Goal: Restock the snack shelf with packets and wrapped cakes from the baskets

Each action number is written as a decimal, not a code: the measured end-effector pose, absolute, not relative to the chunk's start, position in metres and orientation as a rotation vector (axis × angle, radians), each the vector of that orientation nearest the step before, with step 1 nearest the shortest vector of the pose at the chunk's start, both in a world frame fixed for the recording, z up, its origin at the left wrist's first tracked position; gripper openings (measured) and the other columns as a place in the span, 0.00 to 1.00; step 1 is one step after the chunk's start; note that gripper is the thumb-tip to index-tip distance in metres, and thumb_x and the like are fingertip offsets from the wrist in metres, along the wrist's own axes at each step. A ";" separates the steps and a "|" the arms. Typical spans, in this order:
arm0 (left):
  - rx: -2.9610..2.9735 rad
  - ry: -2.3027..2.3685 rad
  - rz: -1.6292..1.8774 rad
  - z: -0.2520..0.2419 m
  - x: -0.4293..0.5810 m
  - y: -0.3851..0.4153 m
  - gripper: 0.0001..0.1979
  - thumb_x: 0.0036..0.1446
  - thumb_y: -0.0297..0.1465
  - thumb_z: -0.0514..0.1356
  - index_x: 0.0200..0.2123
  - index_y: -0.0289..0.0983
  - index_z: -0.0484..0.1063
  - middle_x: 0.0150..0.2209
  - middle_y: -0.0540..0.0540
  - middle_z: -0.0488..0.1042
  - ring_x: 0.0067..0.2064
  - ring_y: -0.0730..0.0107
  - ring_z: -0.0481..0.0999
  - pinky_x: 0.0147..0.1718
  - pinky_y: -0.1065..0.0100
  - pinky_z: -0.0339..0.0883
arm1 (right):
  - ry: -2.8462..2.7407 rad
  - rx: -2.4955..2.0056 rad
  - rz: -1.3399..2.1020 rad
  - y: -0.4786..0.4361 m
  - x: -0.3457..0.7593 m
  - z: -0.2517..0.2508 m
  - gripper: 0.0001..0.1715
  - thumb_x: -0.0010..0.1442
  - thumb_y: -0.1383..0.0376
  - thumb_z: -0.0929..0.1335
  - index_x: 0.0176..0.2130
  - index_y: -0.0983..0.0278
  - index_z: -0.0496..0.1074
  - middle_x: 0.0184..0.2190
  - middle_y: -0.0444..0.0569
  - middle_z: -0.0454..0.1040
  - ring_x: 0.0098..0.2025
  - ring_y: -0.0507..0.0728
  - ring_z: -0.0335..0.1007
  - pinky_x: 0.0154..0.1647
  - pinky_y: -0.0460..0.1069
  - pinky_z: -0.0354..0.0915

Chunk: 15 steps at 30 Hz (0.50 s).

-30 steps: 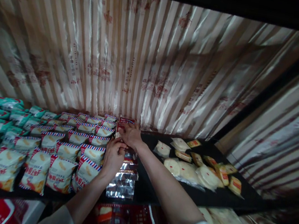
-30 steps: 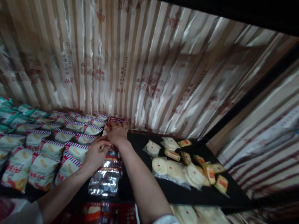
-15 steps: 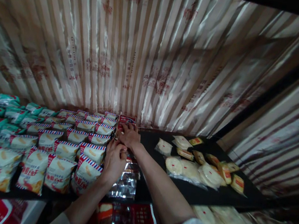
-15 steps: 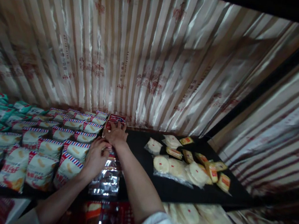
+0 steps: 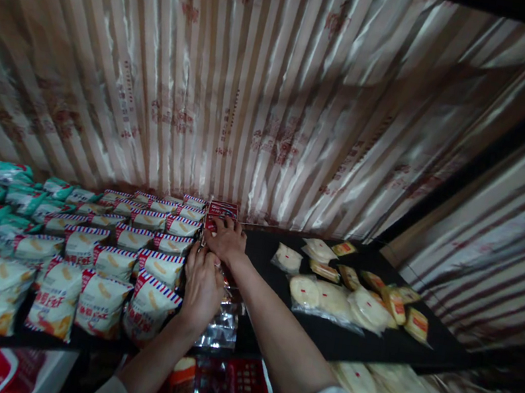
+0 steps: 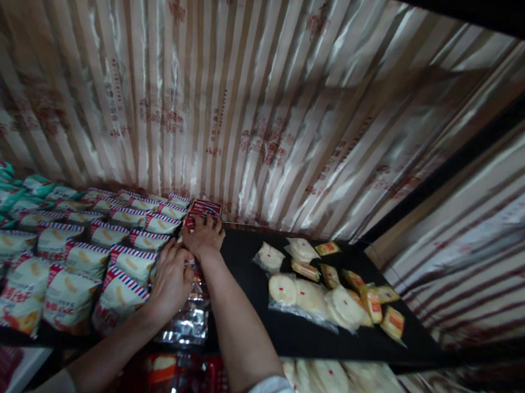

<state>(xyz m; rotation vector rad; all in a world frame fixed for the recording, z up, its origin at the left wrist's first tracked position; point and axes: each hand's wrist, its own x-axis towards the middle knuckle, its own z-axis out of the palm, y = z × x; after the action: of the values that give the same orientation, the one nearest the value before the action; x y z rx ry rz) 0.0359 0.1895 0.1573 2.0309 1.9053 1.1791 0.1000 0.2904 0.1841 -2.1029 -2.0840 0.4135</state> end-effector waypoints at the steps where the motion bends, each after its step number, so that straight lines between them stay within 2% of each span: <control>1: 2.056 1.899 1.190 0.157 0.036 0.189 0.10 0.49 0.19 0.51 0.33 0.35 0.68 0.46 0.38 0.70 0.60 0.52 0.58 0.57 0.50 0.56 | -2.081 -2.111 0.422 0.291 0.100 0.185 0.33 0.58 0.45 0.56 0.60 0.49 0.55 0.65 0.45 0.47 0.65 0.67 0.37 0.59 0.63 0.43; 5: 2.157 1.874 1.201 0.159 0.037 0.187 0.12 0.50 0.19 0.50 0.37 0.33 0.68 0.51 0.36 0.67 0.61 0.52 0.56 0.58 0.49 0.54 | -2.057 -2.130 0.454 0.292 0.104 0.188 0.34 0.57 0.44 0.56 0.60 0.49 0.54 0.65 0.45 0.47 0.65 0.66 0.37 0.60 0.61 0.42; 9: 2.174 1.881 1.173 0.163 0.037 0.186 0.14 0.52 0.19 0.49 0.42 0.29 0.67 0.53 0.33 0.66 0.61 0.53 0.57 0.57 0.52 0.57 | -2.038 -2.081 0.578 0.292 0.109 0.193 0.35 0.57 0.43 0.56 0.60 0.48 0.55 0.65 0.44 0.48 0.65 0.66 0.40 0.60 0.61 0.44; 15: 2.266 1.809 1.151 0.168 0.037 0.188 0.13 0.57 0.24 0.48 0.43 0.30 0.68 0.52 0.34 0.68 0.62 0.55 0.56 0.57 0.53 0.57 | -1.992 -2.066 0.636 0.297 0.114 0.195 0.35 0.56 0.41 0.57 0.59 0.47 0.57 0.64 0.44 0.50 0.66 0.67 0.37 0.60 0.63 0.41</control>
<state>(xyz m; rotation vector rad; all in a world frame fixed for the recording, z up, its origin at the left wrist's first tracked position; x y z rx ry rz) 0.0371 0.1885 0.1682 2.2660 1.8095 1.1505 0.1137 0.2971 0.1951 -2.0660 -1.9924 0.6357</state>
